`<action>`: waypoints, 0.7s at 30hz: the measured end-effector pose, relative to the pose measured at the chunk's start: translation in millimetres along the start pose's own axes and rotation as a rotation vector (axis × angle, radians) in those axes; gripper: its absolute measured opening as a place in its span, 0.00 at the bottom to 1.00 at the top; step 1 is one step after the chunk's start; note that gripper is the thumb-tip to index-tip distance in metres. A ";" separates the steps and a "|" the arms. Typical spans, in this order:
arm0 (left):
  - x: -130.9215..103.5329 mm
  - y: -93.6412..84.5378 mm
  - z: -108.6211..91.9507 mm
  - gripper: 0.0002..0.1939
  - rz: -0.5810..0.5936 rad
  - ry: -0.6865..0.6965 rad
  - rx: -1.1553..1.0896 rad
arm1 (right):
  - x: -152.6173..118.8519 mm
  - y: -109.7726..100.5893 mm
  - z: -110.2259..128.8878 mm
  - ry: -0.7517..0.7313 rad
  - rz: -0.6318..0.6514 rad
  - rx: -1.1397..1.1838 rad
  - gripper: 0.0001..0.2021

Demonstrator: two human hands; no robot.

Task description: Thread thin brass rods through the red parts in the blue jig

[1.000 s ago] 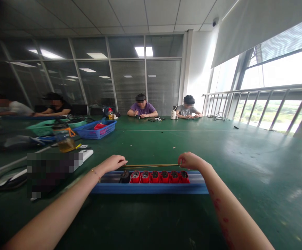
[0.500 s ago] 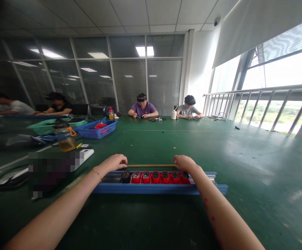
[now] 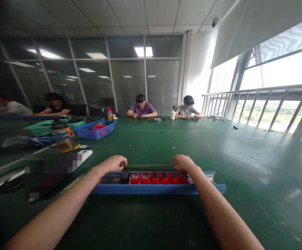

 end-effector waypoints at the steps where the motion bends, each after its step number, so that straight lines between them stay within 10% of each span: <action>1: -1.0 -0.8 0.3 0.09 -0.013 -0.006 -0.004 | -1.3 -4.2 1.3 -0.007 -0.035 0.016 0.09; 11: -15.6 -45.6 -19.5 0.07 -0.406 -0.007 -0.393 | -27.8 -56.2 -5.9 0.138 -0.450 0.180 0.13; 16: -29.2 -53.3 -37.3 0.09 -0.345 -0.028 -0.451 | -49.3 -65.0 -6.0 0.132 -0.519 0.412 0.09; 21: -56.2 -52.2 -51.8 0.16 -0.158 -0.035 -0.529 | -81.4 -59.4 6.0 -0.012 -0.278 0.780 0.15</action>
Point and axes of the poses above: each hand's wrist, its own x-axis towards the middle knuckle, its own y-axis out of the palm, z = x × y, the point moved 6 cm from there along x, towards the middle knuckle, and after that the axes turned 2 degrees about -y, right-handed, at the moved point
